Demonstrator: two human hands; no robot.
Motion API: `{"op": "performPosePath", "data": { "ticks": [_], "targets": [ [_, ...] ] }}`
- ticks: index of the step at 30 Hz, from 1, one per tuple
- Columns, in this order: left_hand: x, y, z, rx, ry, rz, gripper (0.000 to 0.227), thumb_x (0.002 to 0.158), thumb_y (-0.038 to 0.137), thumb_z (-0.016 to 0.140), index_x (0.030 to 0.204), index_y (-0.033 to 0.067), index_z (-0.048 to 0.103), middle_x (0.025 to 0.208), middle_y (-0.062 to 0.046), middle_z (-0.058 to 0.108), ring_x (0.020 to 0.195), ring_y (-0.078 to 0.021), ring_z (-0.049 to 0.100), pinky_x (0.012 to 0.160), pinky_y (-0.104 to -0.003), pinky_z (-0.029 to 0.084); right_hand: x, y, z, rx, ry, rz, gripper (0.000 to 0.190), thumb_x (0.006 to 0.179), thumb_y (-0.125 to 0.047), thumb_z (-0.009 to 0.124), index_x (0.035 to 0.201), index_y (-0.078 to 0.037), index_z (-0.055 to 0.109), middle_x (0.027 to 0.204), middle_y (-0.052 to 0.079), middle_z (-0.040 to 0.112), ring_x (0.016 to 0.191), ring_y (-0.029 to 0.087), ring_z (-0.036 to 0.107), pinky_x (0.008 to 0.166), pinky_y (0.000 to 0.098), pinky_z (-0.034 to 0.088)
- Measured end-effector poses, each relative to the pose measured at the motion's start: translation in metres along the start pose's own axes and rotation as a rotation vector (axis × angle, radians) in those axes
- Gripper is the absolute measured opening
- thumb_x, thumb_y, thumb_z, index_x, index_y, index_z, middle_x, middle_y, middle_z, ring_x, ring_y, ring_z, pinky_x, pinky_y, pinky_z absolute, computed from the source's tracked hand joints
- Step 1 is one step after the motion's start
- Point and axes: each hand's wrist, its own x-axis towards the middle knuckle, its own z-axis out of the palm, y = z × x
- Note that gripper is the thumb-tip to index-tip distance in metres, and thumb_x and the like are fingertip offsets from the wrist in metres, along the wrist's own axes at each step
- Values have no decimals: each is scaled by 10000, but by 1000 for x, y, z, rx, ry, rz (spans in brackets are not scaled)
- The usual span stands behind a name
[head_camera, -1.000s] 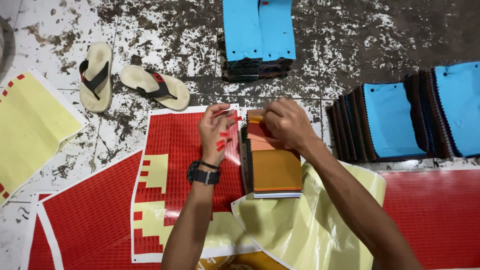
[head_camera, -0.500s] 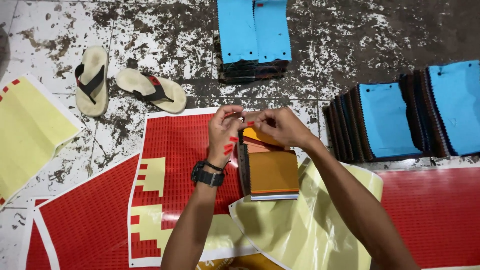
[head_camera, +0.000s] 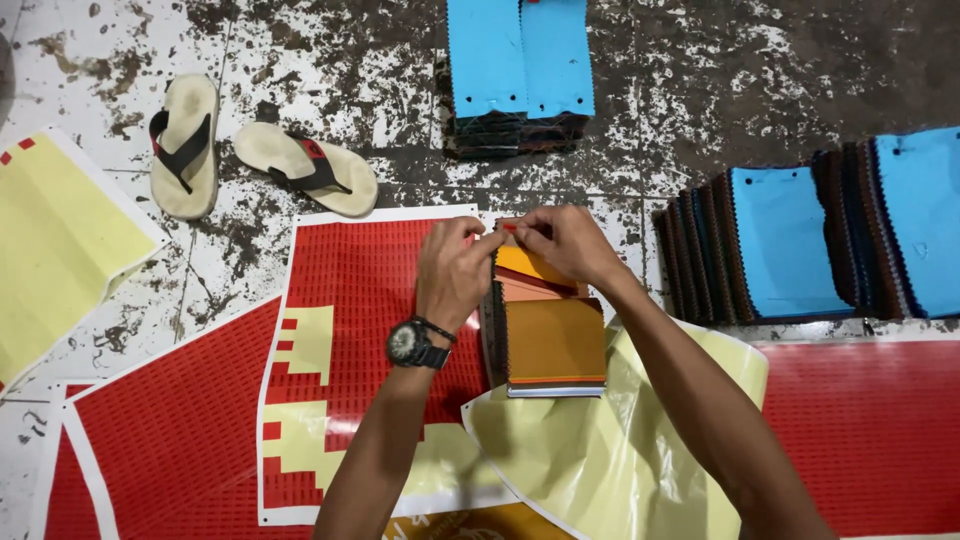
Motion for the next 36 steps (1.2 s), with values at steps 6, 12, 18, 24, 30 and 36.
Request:
{"op": "performPosePath", "data": {
  "ticks": [6,12,18,24,30,36],
  "targets": [
    [5,8,0,270,-8,80,346,915,65,534,1101,278,733,971,-16,520,909,-260,581,716,-414,518,2,-19,2,-186,33,104,177,872,-227,707,966,-120,811,842,115,784,814,328,767,680,439,605],
    [8,3,-3,10,-97,-25,310,931,79,541,1116,223,744,1002,-41,553,966,-339,584,759,-471,523,23,35,0,-583,223,-321,188,775,-190,855,929,-154,754,920,65,674,923,355,718,690,457,599],
    [1,-8,10,-539,107,-411,374,836,-29,574,1044,216,764,954,-24,671,951,-280,699,784,-351,588,6,21,0,-667,526,-601,146,816,-278,863,750,-212,750,889,-26,712,818,178,653,668,324,537],
    [16,5,-1,-771,143,-593,277,883,2,574,1045,142,750,991,-65,709,965,-205,693,802,-335,594,-19,-6,-20,-343,101,-511,117,750,-92,831,748,-56,720,812,102,721,835,299,707,658,373,603],
    [37,32,3,-702,116,-510,162,966,182,631,1065,102,731,1019,-143,704,1031,-362,690,890,-454,541,-25,-52,-39,261,-112,-244,168,921,-122,717,1029,2,754,773,168,753,708,274,725,724,433,582],
    [42,34,24,-539,170,-480,119,978,227,635,1005,145,717,958,-88,715,1017,-349,685,929,-455,500,-28,-34,-27,322,-104,-155,162,903,-126,756,1031,-31,784,785,143,768,743,189,652,719,386,552]
  ]
}}
